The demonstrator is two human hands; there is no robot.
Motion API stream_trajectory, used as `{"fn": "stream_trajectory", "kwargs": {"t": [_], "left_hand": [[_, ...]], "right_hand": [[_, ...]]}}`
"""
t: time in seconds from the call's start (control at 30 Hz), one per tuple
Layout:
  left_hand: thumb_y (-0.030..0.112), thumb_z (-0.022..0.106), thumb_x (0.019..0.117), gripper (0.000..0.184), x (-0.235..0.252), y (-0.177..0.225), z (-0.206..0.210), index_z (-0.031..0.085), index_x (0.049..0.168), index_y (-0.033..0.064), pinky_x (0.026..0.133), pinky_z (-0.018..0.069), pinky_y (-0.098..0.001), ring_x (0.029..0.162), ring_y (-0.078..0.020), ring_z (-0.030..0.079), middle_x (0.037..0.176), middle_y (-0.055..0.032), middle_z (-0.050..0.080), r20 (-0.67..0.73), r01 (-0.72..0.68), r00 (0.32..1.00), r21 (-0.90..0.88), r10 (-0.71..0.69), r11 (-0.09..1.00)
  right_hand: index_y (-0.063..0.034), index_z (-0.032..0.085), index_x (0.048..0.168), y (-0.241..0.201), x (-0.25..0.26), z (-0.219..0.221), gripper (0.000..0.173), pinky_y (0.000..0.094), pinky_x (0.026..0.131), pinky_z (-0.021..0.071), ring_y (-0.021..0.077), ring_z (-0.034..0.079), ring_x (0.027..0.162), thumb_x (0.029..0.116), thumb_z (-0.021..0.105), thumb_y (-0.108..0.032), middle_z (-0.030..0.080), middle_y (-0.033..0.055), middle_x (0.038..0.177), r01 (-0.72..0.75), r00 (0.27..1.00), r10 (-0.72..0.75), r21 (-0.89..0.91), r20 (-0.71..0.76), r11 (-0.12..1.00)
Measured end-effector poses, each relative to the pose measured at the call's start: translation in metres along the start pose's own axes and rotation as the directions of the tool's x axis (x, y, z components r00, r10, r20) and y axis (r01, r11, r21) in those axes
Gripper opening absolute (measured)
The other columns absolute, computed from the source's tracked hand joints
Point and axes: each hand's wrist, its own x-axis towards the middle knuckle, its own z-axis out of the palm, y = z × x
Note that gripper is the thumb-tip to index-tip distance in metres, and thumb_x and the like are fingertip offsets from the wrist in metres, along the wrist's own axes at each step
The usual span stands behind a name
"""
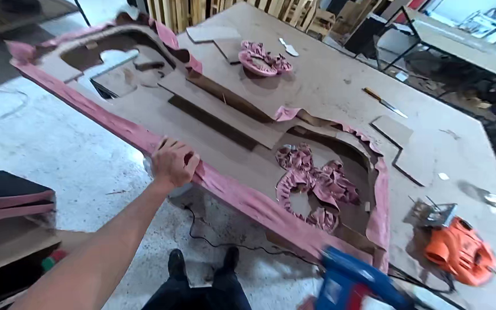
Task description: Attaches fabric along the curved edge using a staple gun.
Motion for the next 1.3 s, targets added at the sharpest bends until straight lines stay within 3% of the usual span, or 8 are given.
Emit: {"fn": "stream_trajectory", "kwargs": {"t": [0.1, 0.23, 0.43, 0.63, 0.83, 0.9, 1.07, 1.3], "left_hand": [[0.046, 0.036, 0.0960, 0.052, 0.002, 0.000, 0.002, 0.076, 0.092, 0.0129, 0.118, 0.0315, -0.0590, 0.119, -0.0296, 0.064, 0.105, -0.0076, 0.075, -0.002, 0.020, 1.000, -0.005, -0.020, 1.000], [0.043, 0.037, 0.0953, 0.050, 0.003, -0.003, 0.004, 0.075, 0.089, 0.0113, 0.117, 0.0317, -0.0579, 0.118, -0.0298, 0.065, 0.102, -0.0086, 0.075, -0.020, 0.009, 1.000, -0.018, -0.010, 1.000], [0.041, 0.035, 0.0950, 0.048, 0.002, -0.007, 0.008, 0.073, 0.089, 0.0120, 0.119, 0.0293, -0.0568, 0.120, -0.0287, 0.063, 0.103, -0.0078, 0.074, -0.018, 0.006, 1.000, -0.028, -0.006, 1.000], [0.040, 0.036, 0.0950, 0.048, 0.008, -0.002, 0.001, 0.074, 0.088, 0.0112, 0.119, 0.0297, -0.0558, 0.119, -0.0291, 0.064, 0.103, -0.0082, 0.075, 0.022, 0.026, 0.999, -0.025, -0.026, 0.999], [0.040, 0.034, 0.0979, 0.050, 0.004, 0.000, 0.000, 0.073, 0.090, 0.0092, 0.120, 0.0271, -0.0571, 0.120, -0.0313, 0.063, 0.107, -0.0101, 0.075, 0.104, 0.026, 0.994, -0.016, -0.024, 1.000], [0.039, 0.035, 0.0984, 0.049, 0.007, -0.007, -0.003, 0.073, 0.095, 0.0077, 0.119, 0.0269, -0.0584, 0.120, -0.0335, 0.063, 0.109, -0.0128, 0.074, 0.059, 0.037, 0.998, -0.008, -0.037, 0.999], [0.042, 0.038, 0.1028, 0.061, -0.032, 0.059, -0.001, 0.044, 0.155, 0.0110, 0.123, 0.0214, -0.0618, 0.153, -0.0336, 0.030, 0.163, -0.0132, 0.039, 0.125, -0.363, 0.921, -0.065, 0.368, 0.930], [0.023, 0.053, 0.1021, 0.047, -0.114, 0.205, 0.057, 0.055, 0.149, 0.0175, 0.123, 0.0291, -0.0529, 0.150, -0.0233, 0.040, 0.157, -0.0047, 0.049, 0.166, -0.619, 0.730, -0.249, 0.663, 0.745]], "right_hand": [[-0.0168, 0.063, 0.089, -0.023, 0.018, 0.079, 0.011, 0.0364, 0.058, 0.0593, 0.0160, 0.065, 0.056, 0.0820, 0.070, -0.012, 0.062, 0.0015, 0.063, -0.020, 0.989, -0.004, -0.162, -0.149, 0.987], [-0.0209, 0.068, 0.093, -0.052, 0.023, 0.134, 0.012, 0.0303, 0.059, 0.0597, 0.0106, 0.066, 0.060, 0.0851, 0.073, -0.014, 0.065, -0.0016, 0.072, 0.105, 0.992, -0.121, -0.288, -0.037, 0.952], [-0.0114, 0.055, 0.103, -0.012, 0.081, 0.113, 0.024, 0.0324, 0.044, 0.0554, 0.0138, 0.060, 0.048, 0.0832, 0.068, -0.016, 0.055, 0.0007, 0.061, -0.345, 0.937, 0.283, -0.414, -0.205, 0.842], [-0.0222, 0.066, 0.096, -0.088, 0.018, 0.180, 0.021, 0.0330, 0.053, 0.0592, 0.0123, 0.064, 0.055, 0.0788, 0.078, -0.017, 0.062, -0.0018, 0.068, 0.112, 0.985, -0.160, -0.484, -0.059, 0.868], [-0.0093, 0.051, 0.107, 0.005, 0.083, 0.099, 0.014, 0.0312, 0.044, 0.0549, 0.0106, 0.058, 0.049, 0.0931, 0.053, -0.010, 0.054, -0.0032, 0.064, -0.311, 0.948, 0.246, -0.409, -0.203, 0.858], [-0.0115, 0.053, 0.110, -0.019, 0.066, 0.099, 0.018, 0.0303, 0.044, 0.0560, 0.0112, 0.062, 0.051, 0.0922, 0.056, -0.014, 0.059, -0.0025, 0.065, -0.253, 0.958, 0.171, -0.390, -0.232, 0.885], [-0.0132, 0.062, 0.103, -0.032, -0.055, 0.030, 0.029, 0.0373, 0.046, 0.0577, 0.0168, 0.061, 0.047, 0.0807, 0.078, -0.021, 0.059, 0.0040, 0.063, 0.083, 0.917, -0.163, -0.227, -0.364, 0.970], [-0.0200, 0.053, 0.095, 0.019, -0.135, -0.031, 0.011, 0.0304, 0.056, 0.0572, 0.0112, 0.064, 0.055, 0.0909, 0.044, -0.015, 0.061, -0.0050, 0.061, 0.099, 0.752, -0.195, -0.184, -0.629, 0.978]]}}
